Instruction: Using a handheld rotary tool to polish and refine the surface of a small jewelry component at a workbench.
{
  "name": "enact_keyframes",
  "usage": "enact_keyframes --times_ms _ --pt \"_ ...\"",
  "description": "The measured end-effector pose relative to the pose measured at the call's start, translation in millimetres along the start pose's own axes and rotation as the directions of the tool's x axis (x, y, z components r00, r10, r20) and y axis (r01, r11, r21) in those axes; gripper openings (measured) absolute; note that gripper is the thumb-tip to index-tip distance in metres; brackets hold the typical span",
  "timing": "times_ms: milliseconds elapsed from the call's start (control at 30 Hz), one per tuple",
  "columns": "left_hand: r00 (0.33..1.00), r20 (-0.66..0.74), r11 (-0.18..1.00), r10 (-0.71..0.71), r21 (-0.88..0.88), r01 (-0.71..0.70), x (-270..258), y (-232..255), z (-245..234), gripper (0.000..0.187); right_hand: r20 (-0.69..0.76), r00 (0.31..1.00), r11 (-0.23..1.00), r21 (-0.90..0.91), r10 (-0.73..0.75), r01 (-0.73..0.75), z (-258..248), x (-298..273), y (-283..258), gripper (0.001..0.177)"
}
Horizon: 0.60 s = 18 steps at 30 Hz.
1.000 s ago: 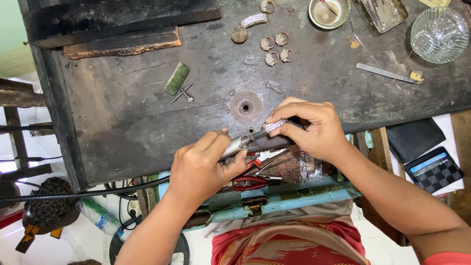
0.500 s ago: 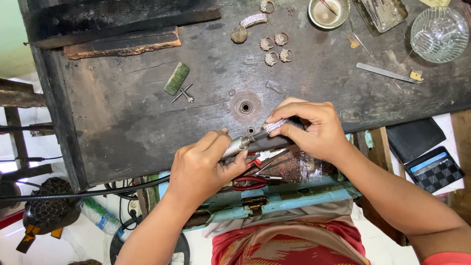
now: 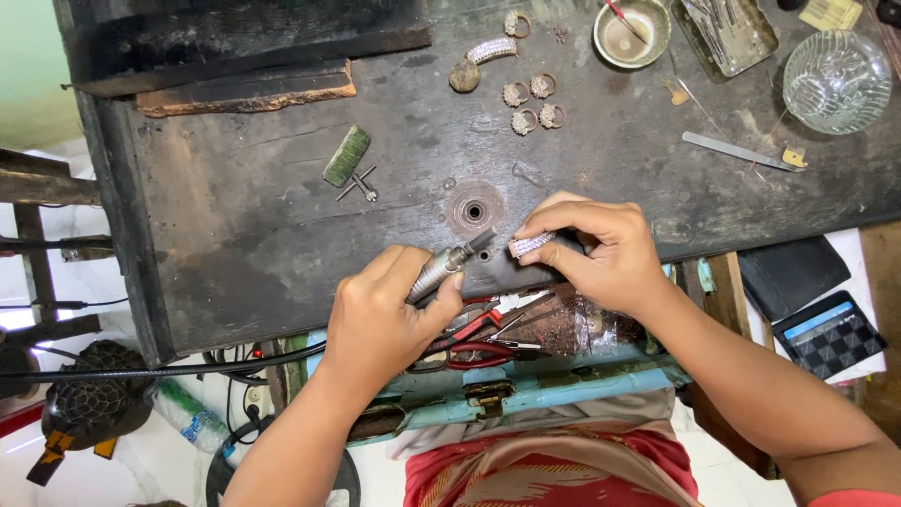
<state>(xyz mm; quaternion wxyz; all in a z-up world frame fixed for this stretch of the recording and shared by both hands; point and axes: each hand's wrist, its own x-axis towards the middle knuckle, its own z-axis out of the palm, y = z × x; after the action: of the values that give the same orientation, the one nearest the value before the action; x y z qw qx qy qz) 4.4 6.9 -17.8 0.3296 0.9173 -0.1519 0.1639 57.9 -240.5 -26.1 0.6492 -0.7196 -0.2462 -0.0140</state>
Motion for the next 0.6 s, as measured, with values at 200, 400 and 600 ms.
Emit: enact_keyframes --times_ms 200,400,600 --pt "0.999 -0.038 0.999 0.007 0.049 -0.006 1 -1 0 0.024 -0.07 0.996 0.999 -0.019 -0.05 0.049 -2 -2 5 0.013" --pt "0.998 -0.053 0.996 0.042 0.074 -0.038 3 -2 1 0.024 -0.138 0.983 0.993 -0.024 -0.121 0.119 -1 -3 12 0.014" --pt "0.996 -0.025 0.992 0.08 0.096 -0.077 6 6 -6 0.025 -0.148 0.972 0.983 -0.059 -0.181 0.174 -1 -3 10 0.015"
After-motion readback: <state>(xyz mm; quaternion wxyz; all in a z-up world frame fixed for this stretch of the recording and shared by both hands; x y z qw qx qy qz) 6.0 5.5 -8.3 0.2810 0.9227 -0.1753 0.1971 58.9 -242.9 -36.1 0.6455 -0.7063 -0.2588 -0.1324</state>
